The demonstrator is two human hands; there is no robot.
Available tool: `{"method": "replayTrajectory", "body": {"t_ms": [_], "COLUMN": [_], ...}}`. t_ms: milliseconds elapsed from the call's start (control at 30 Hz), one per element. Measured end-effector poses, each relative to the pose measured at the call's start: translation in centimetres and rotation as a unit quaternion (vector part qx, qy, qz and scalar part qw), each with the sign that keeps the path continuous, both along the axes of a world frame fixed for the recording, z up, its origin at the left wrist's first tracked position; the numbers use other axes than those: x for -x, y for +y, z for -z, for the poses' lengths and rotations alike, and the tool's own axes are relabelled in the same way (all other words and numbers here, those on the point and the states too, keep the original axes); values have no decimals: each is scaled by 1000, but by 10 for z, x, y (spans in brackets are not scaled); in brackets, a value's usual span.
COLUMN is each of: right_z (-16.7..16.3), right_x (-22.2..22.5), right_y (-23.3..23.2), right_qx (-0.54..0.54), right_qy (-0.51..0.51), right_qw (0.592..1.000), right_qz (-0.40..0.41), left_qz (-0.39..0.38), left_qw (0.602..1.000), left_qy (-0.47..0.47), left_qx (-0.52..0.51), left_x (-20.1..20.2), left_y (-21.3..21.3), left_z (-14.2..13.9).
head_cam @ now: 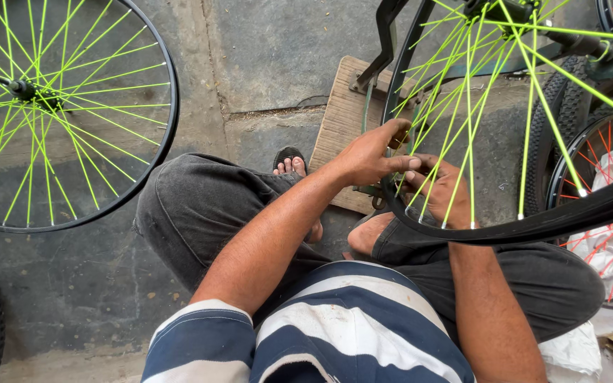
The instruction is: The person sits on the floor in front of a bicycle wheel mounted in a truing stand and uses a small spoke wrench to tighten and adjust spokes around the rim, working section by section. At the end they spin the wheel in the stand to check it and reach to the stand hardware.
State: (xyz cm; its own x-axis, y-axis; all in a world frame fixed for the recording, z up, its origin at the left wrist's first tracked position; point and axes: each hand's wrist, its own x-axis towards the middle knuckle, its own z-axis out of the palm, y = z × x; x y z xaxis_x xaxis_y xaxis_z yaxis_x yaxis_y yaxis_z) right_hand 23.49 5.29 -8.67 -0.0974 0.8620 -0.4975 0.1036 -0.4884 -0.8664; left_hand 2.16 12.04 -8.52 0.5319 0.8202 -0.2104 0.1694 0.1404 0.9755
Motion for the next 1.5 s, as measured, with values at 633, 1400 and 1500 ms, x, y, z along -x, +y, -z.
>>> {"method": "replayTrajectory", "body": {"t_ms": [633, 1400, 1500], "right_z": [3, -16, -6], "right_x": [-14, 2, 4], "right_y": [0, -13, -10], "right_qx": [118, -62, -43], "right_qy": [299, 26, -18], "right_qw": [946, 995, 999], "right_qz": [-37, 70, 29], "left_qz": [33, -4, -15], "left_qw": [989, 992, 987], "left_qy": [-121, -94, -150], "left_qx": [76, 85, 60], "left_x": [1, 0, -5], "left_y": [-2, -3, -5], "left_z": [-4, 1, 4]}}
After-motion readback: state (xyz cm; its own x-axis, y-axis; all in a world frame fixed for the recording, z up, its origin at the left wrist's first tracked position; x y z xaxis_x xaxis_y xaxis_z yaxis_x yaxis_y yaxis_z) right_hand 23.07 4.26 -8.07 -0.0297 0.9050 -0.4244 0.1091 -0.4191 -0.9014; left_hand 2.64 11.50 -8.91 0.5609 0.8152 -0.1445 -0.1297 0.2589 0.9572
